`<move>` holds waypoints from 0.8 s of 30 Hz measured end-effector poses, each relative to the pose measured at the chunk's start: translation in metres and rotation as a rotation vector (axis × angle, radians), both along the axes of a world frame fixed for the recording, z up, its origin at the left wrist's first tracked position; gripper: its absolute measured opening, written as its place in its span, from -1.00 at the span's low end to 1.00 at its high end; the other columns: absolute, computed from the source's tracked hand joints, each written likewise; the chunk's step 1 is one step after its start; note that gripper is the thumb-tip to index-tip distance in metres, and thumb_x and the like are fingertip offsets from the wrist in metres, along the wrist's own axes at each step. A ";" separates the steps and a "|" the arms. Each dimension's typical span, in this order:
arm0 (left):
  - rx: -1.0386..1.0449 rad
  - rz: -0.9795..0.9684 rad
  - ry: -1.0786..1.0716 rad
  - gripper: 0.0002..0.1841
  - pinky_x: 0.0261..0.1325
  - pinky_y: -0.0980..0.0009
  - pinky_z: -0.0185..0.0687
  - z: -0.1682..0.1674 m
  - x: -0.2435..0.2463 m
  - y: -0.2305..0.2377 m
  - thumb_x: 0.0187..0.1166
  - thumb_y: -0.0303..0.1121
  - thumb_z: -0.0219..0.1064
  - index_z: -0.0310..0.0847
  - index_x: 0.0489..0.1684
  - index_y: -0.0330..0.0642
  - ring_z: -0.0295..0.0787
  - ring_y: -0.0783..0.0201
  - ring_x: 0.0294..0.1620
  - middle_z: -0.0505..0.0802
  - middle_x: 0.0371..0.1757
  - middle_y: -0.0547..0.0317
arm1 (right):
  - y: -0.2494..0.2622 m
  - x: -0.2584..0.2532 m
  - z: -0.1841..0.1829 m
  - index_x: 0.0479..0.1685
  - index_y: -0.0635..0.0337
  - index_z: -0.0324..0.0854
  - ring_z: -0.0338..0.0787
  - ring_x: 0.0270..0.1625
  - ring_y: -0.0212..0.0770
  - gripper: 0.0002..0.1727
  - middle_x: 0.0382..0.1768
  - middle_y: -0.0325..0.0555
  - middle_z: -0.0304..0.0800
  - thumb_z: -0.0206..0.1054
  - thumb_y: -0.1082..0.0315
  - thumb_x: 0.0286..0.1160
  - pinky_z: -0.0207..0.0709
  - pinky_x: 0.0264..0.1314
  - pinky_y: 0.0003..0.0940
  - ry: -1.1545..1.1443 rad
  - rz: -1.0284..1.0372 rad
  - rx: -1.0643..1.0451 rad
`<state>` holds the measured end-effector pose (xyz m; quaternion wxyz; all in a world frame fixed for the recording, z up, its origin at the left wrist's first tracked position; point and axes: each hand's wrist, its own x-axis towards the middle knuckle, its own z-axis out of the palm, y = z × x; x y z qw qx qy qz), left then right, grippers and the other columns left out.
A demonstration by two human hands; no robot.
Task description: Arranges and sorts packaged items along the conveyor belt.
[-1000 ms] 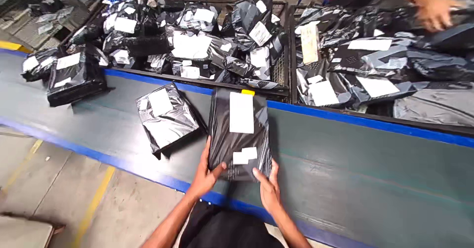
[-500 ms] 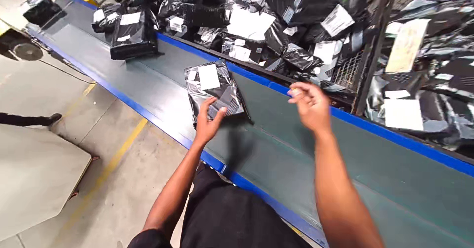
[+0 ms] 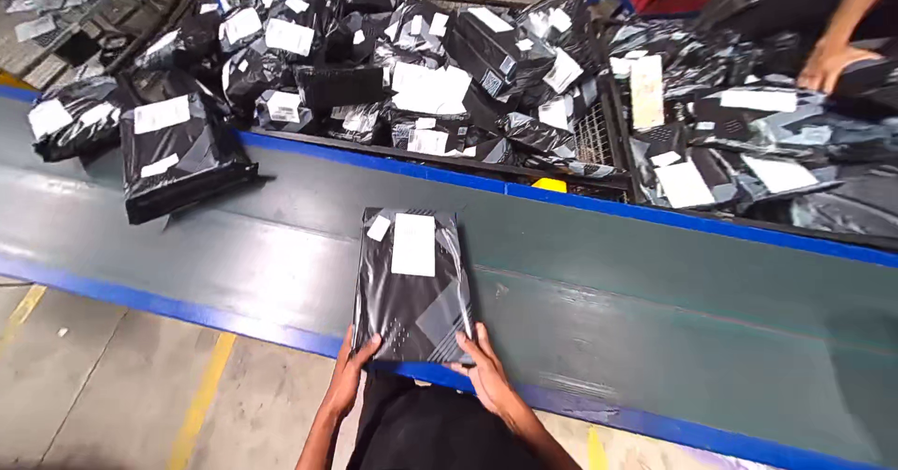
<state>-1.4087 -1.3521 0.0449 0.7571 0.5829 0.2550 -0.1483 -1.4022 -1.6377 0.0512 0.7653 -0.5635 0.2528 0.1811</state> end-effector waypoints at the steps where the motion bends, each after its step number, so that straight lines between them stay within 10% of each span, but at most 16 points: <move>1: -0.018 0.019 0.016 -0.07 0.28 0.07 0.77 0.007 -0.004 0.006 0.38 -0.08 0.57 0.16 0.74 -0.23 0.78 0.06 0.28 0.76 0.37 -0.11 | 0.010 -0.008 0.003 0.77 -0.04 -0.06 0.87 0.03 0.16 0.02 0.34 0.16 0.62 0.59 0.10 0.37 0.87 -0.14 0.14 0.060 -0.040 0.035; 6: -0.031 0.009 -0.343 -0.08 0.44 0.07 0.70 0.059 0.085 0.011 0.47 -0.09 0.52 0.10 0.78 -0.31 0.72 0.08 0.39 0.70 0.46 -0.11 | 0.039 0.075 0.062 0.84 -0.22 -0.15 0.82 0.10 0.15 0.07 0.37 0.09 0.59 0.53 0.08 0.34 0.81 -0.13 0.18 -0.124 -0.198 0.062; 9: -0.016 -0.031 -0.725 0.09 0.51 -0.16 0.60 0.116 0.206 0.037 0.55 0.07 0.41 -0.39 0.95 -0.02 0.42 -0.10 0.68 0.23 0.83 -0.16 | 0.041 0.217 0.115 0.81 -0.12 -0.06 0.78 0.25 0.24 -0.11 0.41 0.15 0.60 0.32 -0.14 0.56 0.76 0.09 0.35 -0.447 -0.114 0.209; 13: 0.392 0.133 -0.637 -0.08 0.54 -0.17 0.46 0.190 0.243 0.070 0.60 0.18 0.31 -0.08 0.93 0.13 0.16 0.01 0.82 0.04 0.92 0.04 | 0.050 0.348 0.153 0.86 -0.11 -0.04 0.55 0.57 0.05 0.01 0.76 0.03 0.19 0.26 -0.40 0.51 0.69 0.32 0.17 -0.624 0.010 -0.408; 18: 0.656 0.125 -0.559 -0.25 0.60 0.00 0.53 0.118 0.192 0.168 0.55 0.12 0.40 0.41 0.65 -0.16 0.47 0.06 0.64 0.51 0.67 -0.05 | 0.096 0.302 0.114 0.51 0.15 0.48 0.84 0.25 -0.06 -0.43 0.40 0.01 0.68 0.21 -0.06 0.74 0.83 0.17 -0.01 -0.692 0.494 -0.485; 24: 0.924 0.532 -0.226 -0.14 0.60 -0.02 0.47 0.028 0.221 0.445 0.54 0.21 0.34 0.35 0.62 -0.36 0.44 -0.08 0.64 0.51 0.61 -0.30 | 0.277 0.241 0.000 0.42 0.13 0.62 0.88 0.18 -0.19 -0.46 0.32 -0.08 0.78 0.39 -0.01 0.60 0.86 0.17 -0.14 -0.551 0.700 -0.464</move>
